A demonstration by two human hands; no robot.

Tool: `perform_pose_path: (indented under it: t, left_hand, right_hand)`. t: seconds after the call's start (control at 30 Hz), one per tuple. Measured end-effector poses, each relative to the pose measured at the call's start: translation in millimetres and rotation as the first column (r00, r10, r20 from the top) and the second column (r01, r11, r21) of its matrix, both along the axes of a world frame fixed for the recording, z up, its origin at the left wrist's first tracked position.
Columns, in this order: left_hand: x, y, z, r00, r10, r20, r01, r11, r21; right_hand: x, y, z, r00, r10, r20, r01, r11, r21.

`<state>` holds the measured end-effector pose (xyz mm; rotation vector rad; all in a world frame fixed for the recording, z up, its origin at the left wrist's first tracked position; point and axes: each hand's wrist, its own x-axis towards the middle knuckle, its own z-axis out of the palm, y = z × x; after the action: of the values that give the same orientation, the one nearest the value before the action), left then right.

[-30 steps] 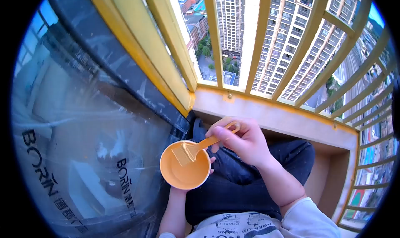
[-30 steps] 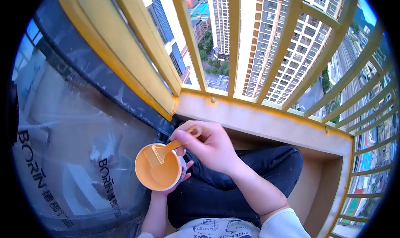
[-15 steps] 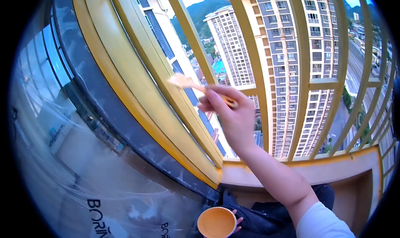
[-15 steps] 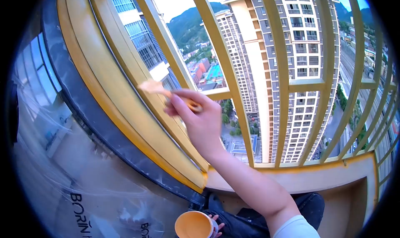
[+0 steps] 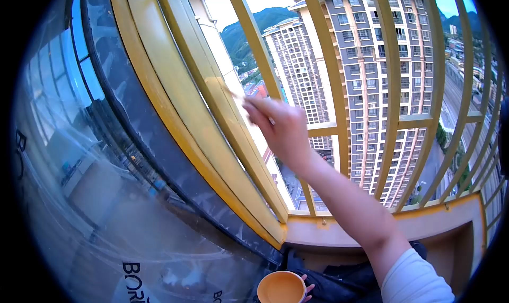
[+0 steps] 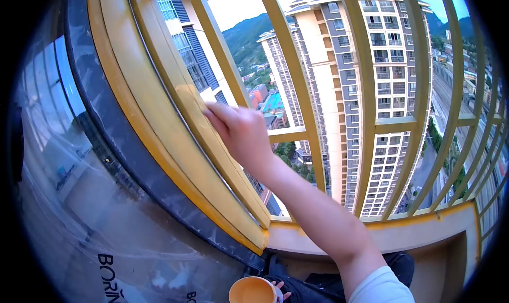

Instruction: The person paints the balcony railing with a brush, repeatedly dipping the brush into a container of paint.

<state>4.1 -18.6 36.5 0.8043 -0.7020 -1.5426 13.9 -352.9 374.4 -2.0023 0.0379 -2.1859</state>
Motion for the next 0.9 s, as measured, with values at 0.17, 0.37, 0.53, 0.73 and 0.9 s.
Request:
perform_pose_path:
  t: [0.17, 0.37, 0.53, 0.73, 0.9]
  left_hand:
    - [-2, -1, 4, 0.997, 0.015, -0.07, -0.014, 1.0, 0.011]
    - [10, 3, -34, 0.9, -0.02, -0.435, -0.016, 0.997, -0.078]
    - [8, 2, -36, 0.843, -0.106, -0.528, -0.021, 0.973, -0.229]
    - [0, 8, -30, 0.82, 0.055, -0.57, -0.102, 0.993, -0.051]
    - [0, 5, -23, 0.459, 0.041, -0.887, -0.101, 0.995, -0.006]
  right_hand:
    - [19, -9, 19, 0.998, 0.026, -0.055, -0.032, 0.994, -0.107]
    - [-16, -14, -3, 0.93, -0.107, -0.351, 0.058, 0.987, -0.149]
    - [29, -23, 96, 0.996, 0.001, -0.085, -0.02, 0.976, -0.219]
    - [-24, 11, 54, 0.909, -0.01, -0.417, -0.047, 0.991, -0.126]
    - [12, -1, 80, 0.865, 0.057, -0.499, -0.097, 0.994, -0.053]
